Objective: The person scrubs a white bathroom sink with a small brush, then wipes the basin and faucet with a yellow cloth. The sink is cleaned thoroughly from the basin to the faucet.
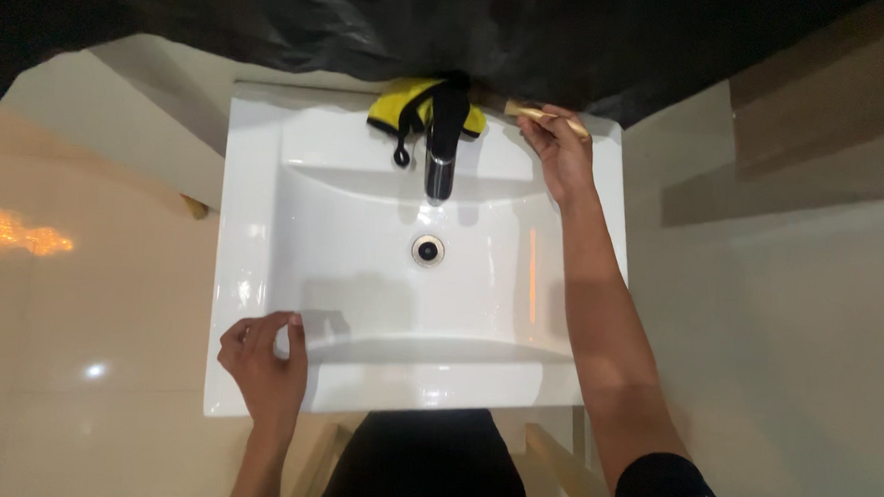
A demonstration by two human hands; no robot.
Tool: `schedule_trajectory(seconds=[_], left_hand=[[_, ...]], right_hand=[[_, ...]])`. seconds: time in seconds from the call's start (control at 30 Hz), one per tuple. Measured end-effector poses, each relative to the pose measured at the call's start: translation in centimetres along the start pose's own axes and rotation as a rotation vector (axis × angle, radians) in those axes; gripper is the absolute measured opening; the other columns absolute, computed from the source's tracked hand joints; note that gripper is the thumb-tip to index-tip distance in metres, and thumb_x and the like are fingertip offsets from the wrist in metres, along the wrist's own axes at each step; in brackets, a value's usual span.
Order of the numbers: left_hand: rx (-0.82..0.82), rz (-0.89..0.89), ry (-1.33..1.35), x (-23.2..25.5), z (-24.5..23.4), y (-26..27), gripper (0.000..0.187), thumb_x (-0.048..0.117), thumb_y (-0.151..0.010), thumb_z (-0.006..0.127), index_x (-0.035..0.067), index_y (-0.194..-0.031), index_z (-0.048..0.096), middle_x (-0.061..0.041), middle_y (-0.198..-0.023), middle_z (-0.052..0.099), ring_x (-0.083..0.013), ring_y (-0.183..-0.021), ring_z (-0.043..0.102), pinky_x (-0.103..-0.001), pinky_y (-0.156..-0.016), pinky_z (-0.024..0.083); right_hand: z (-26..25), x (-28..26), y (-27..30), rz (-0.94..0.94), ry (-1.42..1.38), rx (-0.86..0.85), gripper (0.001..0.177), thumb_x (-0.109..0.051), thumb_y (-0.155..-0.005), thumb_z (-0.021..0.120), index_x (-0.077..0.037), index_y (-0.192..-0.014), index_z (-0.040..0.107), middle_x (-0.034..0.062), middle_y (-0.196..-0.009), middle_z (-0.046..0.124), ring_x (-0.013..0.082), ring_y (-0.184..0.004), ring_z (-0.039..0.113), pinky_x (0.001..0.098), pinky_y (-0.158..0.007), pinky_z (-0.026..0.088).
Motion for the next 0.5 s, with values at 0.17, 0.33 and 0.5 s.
schedule_trajectory(seconds=[0.17,0.33,0.5], left_hand=[[-0.069,0.208,0.105,2.6,2.0,-3.8,0.015,0.013,-0.093,0.073,0.01,-0.108,0.073,-0.007,-0.112,0.073,-0.0326,-0.123,0.056,-0.046,-0.112,0.037],[-0.03,0.432,0.252,7.8,7.8,-12.8,0.035,0.015,-0.096,0.077,0.002,-0.126,0.064,-0.018,-0.128,0.066,-0.0372,-0.125,0.056,-0.049,-0.11,0.042],[-0.018,0.519,0.311,11.9,13.8,-19.7,0.066,0.008,-0.084,0.078,-0.003,-0.142,0.051,-0.026,-0.14,0.055,-0.0442,-0.131,0.05,-0.05,-0.108,0.037]], right_hand=[[1.3,-0.2,-1.3,0.141,0.096,-0.013,0.02,-0.005,-0.101,0.06,0.01,-0.113,0.061,0.024,-0.117,0.068,0.0297,-0.11,0.072,0.0361,-0.104,0.055],[3.3,0.3,-1.5,0.204,-0.006,0.012,0.028,-0.009,-0.1,0.055,0.009,-0.122,0.055,0.0251,-0.121,0.067,0.0306,-0.116,0.07,0.0367,-0.105,0.052],[2.9,2.9,-2.9,0.13,-0.129,-0.019,0.028,-0.01,-0.107,0.051,0.013,-0.123,0.054,0.0257,-0.118,0.063,0.032,-0.115,0.068,0.04,-0.107,0.052]])
Point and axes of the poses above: each hand's wrist, its own y-axis away from the middle knuckle, its own z-axis out of the palm, x = y × z, the point moved 3 cm from there along -y, towards the middle knuckle
